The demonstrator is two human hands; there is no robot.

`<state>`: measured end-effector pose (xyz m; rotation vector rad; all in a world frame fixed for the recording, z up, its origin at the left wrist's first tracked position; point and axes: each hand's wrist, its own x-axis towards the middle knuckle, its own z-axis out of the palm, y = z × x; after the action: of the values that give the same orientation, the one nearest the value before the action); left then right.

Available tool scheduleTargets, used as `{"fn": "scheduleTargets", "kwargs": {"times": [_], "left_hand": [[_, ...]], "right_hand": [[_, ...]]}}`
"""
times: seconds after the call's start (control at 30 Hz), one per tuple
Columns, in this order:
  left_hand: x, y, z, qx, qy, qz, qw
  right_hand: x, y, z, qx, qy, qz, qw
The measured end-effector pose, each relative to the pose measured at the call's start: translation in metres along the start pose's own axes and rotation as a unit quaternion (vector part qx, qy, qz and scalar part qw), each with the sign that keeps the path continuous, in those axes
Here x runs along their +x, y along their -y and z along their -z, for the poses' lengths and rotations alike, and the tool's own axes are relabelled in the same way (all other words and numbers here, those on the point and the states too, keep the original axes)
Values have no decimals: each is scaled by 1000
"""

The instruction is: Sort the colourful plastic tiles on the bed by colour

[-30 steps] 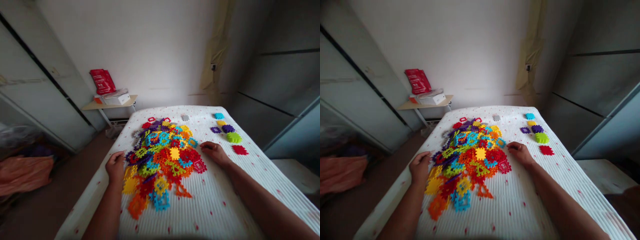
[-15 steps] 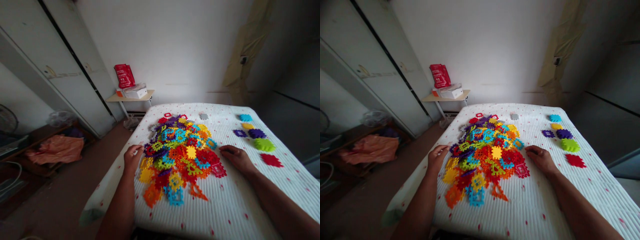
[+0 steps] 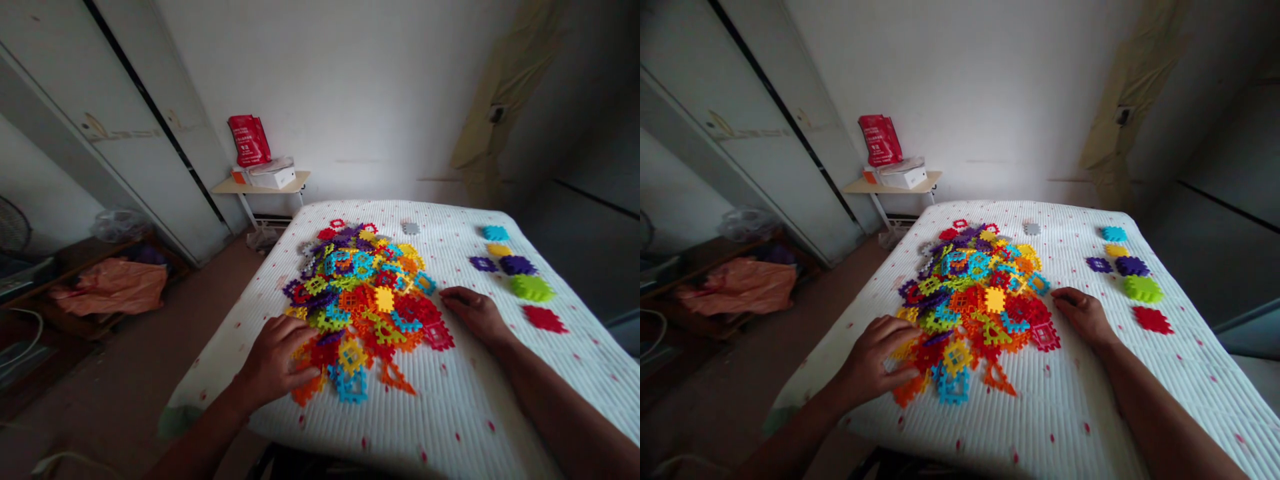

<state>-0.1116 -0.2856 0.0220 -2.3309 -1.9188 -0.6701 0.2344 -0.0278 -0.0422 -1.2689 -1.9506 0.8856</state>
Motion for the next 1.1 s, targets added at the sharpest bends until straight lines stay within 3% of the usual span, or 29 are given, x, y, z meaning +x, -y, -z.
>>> {"fn": "scheduleTargets", "kwargs": {"times": [0.27, 0.47, 0.67, 0.97, 1.1], "left_hand": [[10, -9, -39, -32, -32, 33, 998], [21, -16, -43, -15, -13, 69, 997], [26, -24, -49, 16, 13, 63, 998], [24, -25, -52, 22, 11, 65, 998], [25, -25, -57, 44, -10, 34, 998]], "right_hand": [[0, 3, 0, -15, -8, 2, 1000], [0, 3, -1, -23, -8, 12, 1000], [0, 5, 1, -49, 1, 21, 999], [1, 4, 0, -40, 2, 29, 999], [0, 7, 0, -32, 4, 34, 999]]}}
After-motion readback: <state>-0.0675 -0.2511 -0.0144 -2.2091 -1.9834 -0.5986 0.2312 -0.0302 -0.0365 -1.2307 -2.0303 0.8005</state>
